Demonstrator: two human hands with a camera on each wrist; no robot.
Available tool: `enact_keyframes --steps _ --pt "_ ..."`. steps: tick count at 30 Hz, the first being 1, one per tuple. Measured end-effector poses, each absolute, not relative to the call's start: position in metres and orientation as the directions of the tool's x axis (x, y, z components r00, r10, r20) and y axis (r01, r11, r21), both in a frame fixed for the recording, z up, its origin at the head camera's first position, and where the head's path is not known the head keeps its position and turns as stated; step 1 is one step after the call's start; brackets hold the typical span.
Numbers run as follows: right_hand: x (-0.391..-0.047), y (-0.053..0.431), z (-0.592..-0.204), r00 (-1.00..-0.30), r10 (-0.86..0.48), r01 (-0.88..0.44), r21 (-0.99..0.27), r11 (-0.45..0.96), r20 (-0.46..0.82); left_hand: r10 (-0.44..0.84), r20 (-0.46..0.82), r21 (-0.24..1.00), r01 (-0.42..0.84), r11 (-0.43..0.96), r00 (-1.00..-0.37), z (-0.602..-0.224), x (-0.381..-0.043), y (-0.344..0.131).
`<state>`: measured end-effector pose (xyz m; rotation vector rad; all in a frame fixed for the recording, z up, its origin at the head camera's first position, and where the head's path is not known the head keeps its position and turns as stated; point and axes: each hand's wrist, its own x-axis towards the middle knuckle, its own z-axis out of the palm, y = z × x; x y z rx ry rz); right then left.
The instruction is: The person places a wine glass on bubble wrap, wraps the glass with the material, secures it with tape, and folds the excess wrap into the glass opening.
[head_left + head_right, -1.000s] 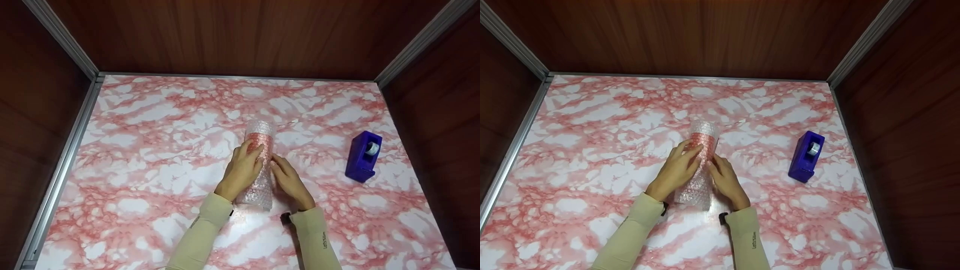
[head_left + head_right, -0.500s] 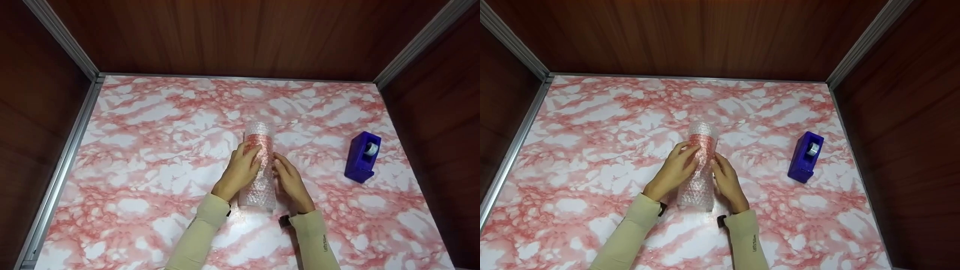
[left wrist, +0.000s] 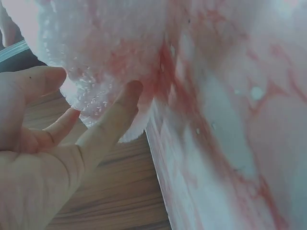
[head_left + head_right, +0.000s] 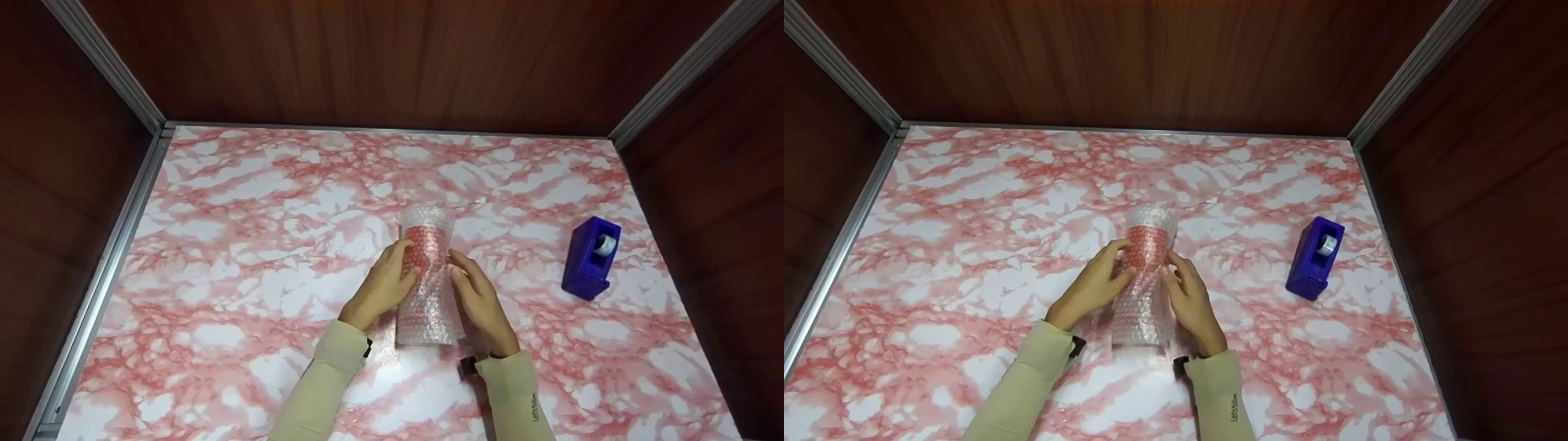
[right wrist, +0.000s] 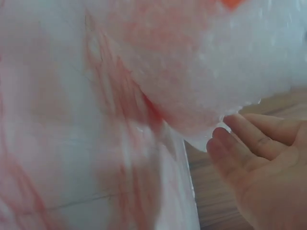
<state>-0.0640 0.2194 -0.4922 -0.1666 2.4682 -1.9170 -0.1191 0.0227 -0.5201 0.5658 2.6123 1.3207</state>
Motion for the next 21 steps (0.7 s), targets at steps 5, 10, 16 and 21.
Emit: enact_keyframes --steps 5,10,16,21 --pt "-0.061 0.215 -0.491 -0.978 -0.144 -0.184 -0.943 0.277 0.148 0.411 -0.005 0.798 0.244 0.550 -0.912 -0.521 -0.117 0.018" --pt "-0.065 0.217 -0.511 -0.936 -0.205 -0.343 -0.868 0.360 0.285 0.430 -0.027 0.799 0.239 0.551 -0.902 -0.524 -0.116 0.015" --pt "-0.065 0.217 -0.522 -0.920 -0.238 -0.389 -0.801 0.455 0.312 0.451 -0.065 0.805 0.220 0.551 -0.890 -0.529 -0.114 0.013" --pt "-0.063 0.211 -0.519 -0.887 -0.273 -0.462 -0.723 0.514 0.373 0.464 -0.087 0.788 0.224 0.574 -0.881 -0.533 -0.111 0.015"
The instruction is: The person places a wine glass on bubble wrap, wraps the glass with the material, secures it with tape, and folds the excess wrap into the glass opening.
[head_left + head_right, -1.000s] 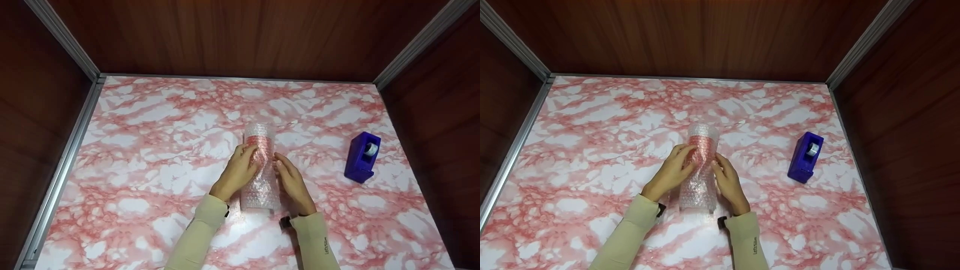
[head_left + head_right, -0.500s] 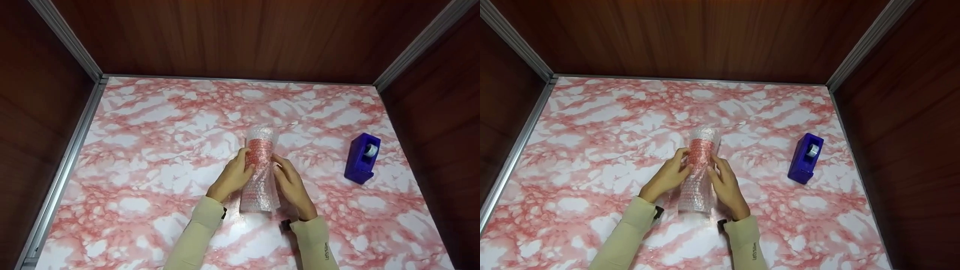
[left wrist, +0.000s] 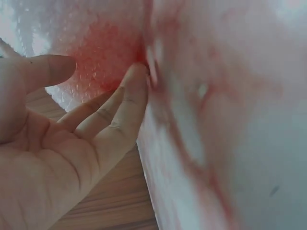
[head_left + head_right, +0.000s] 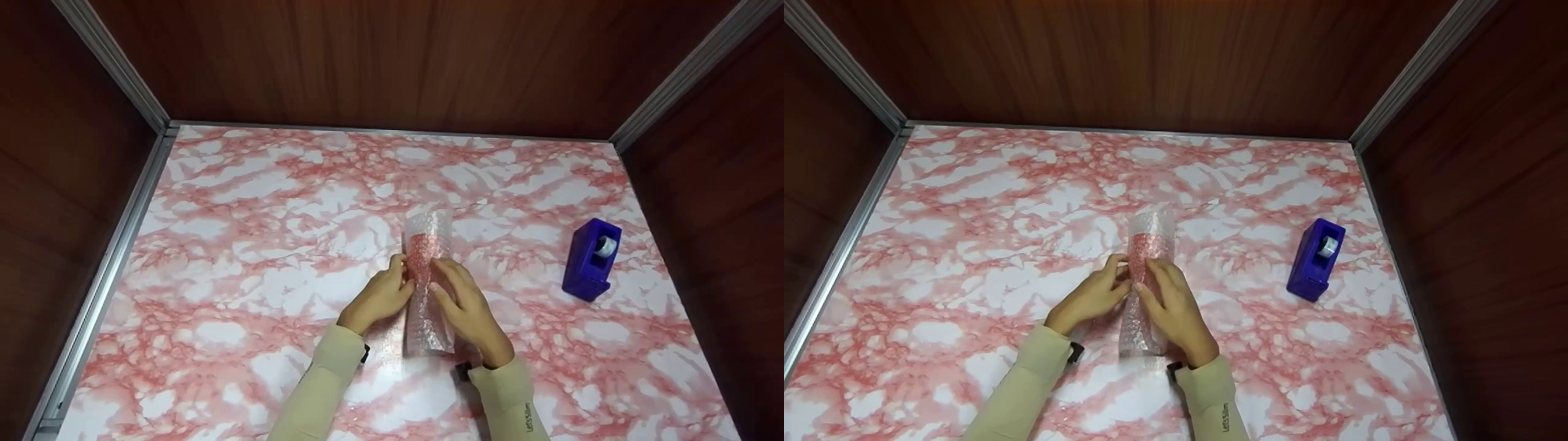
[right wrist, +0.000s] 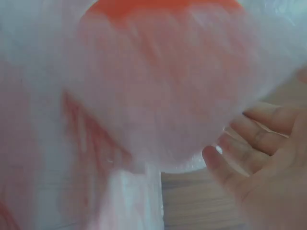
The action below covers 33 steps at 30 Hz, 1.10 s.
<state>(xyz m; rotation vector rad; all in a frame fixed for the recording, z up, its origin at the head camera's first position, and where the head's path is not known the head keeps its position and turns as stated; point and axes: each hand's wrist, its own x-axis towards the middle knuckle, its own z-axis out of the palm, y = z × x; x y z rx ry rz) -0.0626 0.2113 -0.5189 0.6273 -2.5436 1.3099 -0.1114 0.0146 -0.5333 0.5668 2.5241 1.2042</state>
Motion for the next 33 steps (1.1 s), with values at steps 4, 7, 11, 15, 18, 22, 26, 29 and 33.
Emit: enact_keyframes --steps 4,7,11,15,18,22,26,29,33 --pt "-0.062 0.208 -0.520 -0.864 -0.293 -0.503 -0.660 0.559 0.410 0.460 -0.088 0.785 0.223 0.579 -0.884 -0.536 -0.111 0.016" --pt "-0.063 0.208 -0.521 -0.860 -0.300 -0.508 -0.636 0.581 0.413 0.463 -0.080 0.785 0.230 0.575 -0.883 -0.536 -0.113 0.015" --pt "-0.064 0.207 -0.521 -0.862 -0.312 -0.505 -0.609 0.612 0.400 0.471 -0.072 0.774 0.249 0.583 -0.879 -0.536 -0.116 0.012" --pt "-0.064 0.206 -0.520 -0.865 -0.318 -0.498 -0.598 0.628 0.388 0.472 -0.047 0.774 0.266 0.575 -0.881 -0.535 -0.119 0.008" --pt "-0.064 0.207 -0.519 -0.868 -0.320 -0.495 -0.603 0.626 0.380 0.470 -0.002 0.807 0.276 0.521 -0.883 -0.533 -0.123 0.006" --pt "-0.064 0.208 -0.519 -0.864 -0.332 -0.503 -0.610 0.612 0.378 0.500 0.047 0.841 0.304 0.447 -0.865 -0.528 -0.128 0.005" --pt "-0.063 0.209 -0.517 -0.880 -0.331 -0.475 -0.653 0.591 0.341 0.555 0.042 0.826 0.341 0.449 -0.831 -0.522 -0.132 0.003" --pt "-0.062 0.210 -0.514 -0.906 -0.314 -0.418 -0.704 0.574 0.282 0.584 0.009 0.799 0.357 0.484 -0.812 -0.517 -0.136 0.003" --pt "-0.062 0.212 -0.511 -0.926 -0.297 -0.367 -0.747 0.554 0.235 0.606 -0.020 0.752 0.387 0.533 -0.795 -0.512 -0.140 0.005"
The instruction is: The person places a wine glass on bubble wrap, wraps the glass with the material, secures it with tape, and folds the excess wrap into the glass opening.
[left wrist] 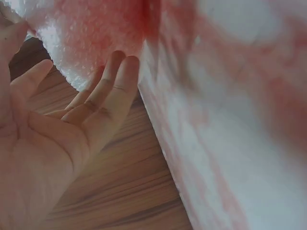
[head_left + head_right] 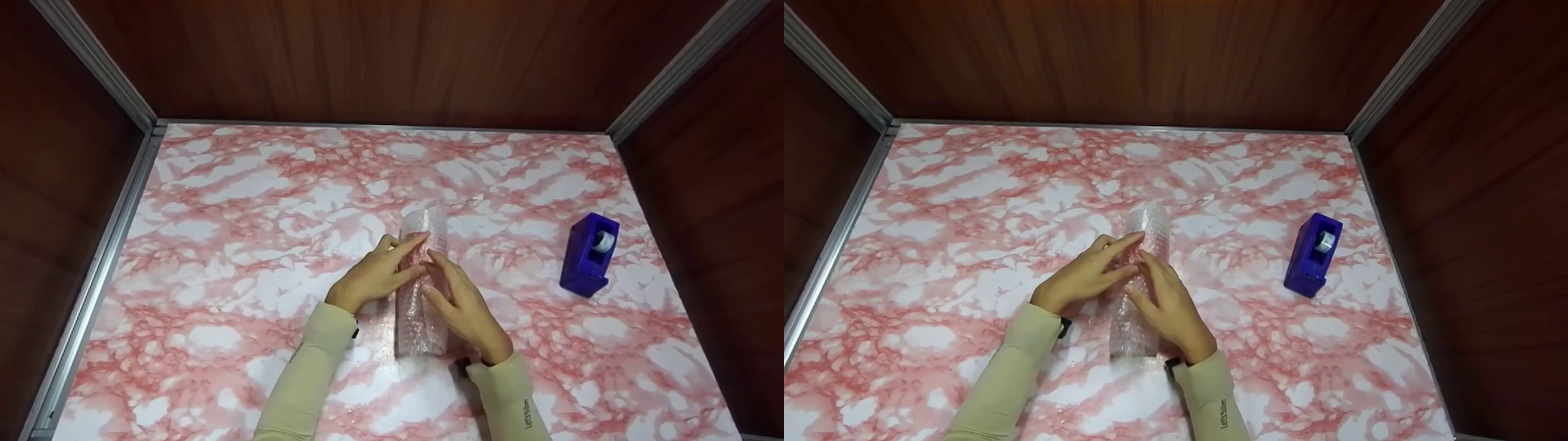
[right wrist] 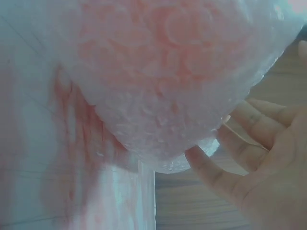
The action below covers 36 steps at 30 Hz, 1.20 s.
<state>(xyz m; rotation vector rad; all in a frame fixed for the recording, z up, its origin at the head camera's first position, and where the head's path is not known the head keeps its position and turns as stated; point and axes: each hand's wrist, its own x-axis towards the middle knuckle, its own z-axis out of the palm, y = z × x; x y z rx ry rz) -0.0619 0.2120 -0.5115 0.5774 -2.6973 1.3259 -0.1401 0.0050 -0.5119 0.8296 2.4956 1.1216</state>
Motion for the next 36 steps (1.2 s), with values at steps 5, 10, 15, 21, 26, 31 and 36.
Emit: enact_keyframes --steps 5,10,15,21,26,31,36 --pt "-0.063 0.213 -0.511 -0.925 -0.301 -0.365 -0.771 0.522 0.234 0.621 -0.043 0.723 0.404 0.561 -0.783 -0.507 -0.142 0.006" --pt "-0.063 0.213 -0.510 -0.922 -0.308 -0.368 -0.786 0.498 0.236 0.604 -0.080 0.707 0.381 0.595 -0.793 -0.507 -0.143 0.008" --pt "-0.063 0.216 -0.514 -0.907 -0.332 -0.399 -0.779 0.483 0.258 0.591 -0.101 0.709 0.358 0.607 -0.801 -0.509 -0.143 0.010" --pt "-0.061 0.229 -0.515 -0.900 -0.313 -0.427 -0.753 0.501 0.302 0.579 -0.125 0.709 0.335 0.620 -0.806 -0.509 -0.143 0.012" --pt "-0.063 0.258 -0.513 -0.904 -0.256 -0.427 -0.688 0.587 0.343 0.596 -0.134 0.720 0.336 0.607 -0.791 -0.509 -0.143 0.010" --pt "-0.066 0.300 -0.509 -0.902 -0.185 -0.401 -0.601 0.692 0.389 0.594 -0.136 0.729 0.326 0.602 -0.793 -0.509 -0.142 0.011" --pt "-0.066 0.340 -0.502 -0.879 -0.092 -0.369 -0.544 0.753 0.469 0.586 -0.150 0.736 0.306 0.604 -0.796 -0.510 -0.142 0.010"
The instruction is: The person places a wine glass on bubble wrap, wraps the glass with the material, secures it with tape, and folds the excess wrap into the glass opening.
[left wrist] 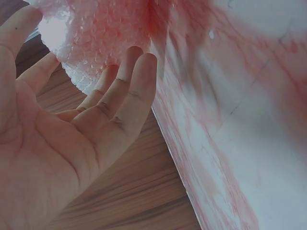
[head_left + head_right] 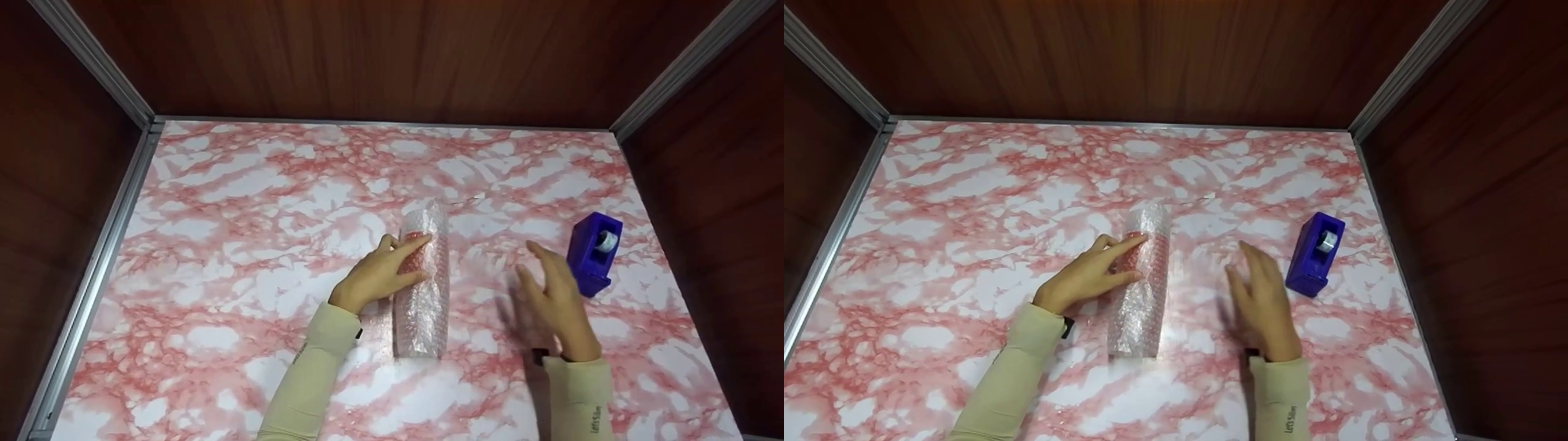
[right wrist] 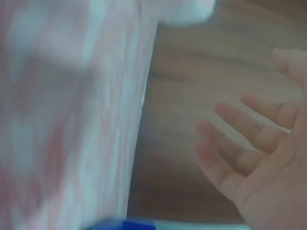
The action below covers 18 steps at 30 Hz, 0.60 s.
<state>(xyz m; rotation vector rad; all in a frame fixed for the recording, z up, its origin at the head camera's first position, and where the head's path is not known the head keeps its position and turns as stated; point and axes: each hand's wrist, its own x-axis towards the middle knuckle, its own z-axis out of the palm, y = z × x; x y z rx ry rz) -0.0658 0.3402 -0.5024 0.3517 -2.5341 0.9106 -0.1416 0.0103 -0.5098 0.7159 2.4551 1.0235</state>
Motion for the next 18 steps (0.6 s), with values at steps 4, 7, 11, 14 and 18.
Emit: enact_keyframes --steps 4,7,11,14,18 --pt "-0.062 0.371 -0.501 -0.870 0.042 -0.267 -0.542 0.797 0.491 0.584 -0.149 0.745 0.297 0.597 -0.798 -0.511 -0.142 0.011" --pt "-0.058 0.391 -0.500 -0.862 0.167 -0.154 -0.562 0.813 0.478 0.585 -0.147 0.748 0.298 0.593 -0.797 -0.511 -0.142 0.010" --pt "-0.052 0.412 -0.500 -0.848 0.331 0.026 -0.592 0.806 0.414 0.587 -0.149 0.756 0.291 0.587 -0.796 -0.512 -0.142 0.010" --pt "-0.051 0.422 -0.501 -0.841 0.452 0.197 -0.611 0.767 0.296 0.590 -0.148 0.764 0.287 0.578 -0.794 -0.512 -0.142 0.010" --pt "-0.053 0.432 -0.505 -0.829 0.547 0.366 -0.624 0.690 0.119 0.593 -0.141 0.762 0.295 0.576 -0.793 -0.513 -0.140 0.008"
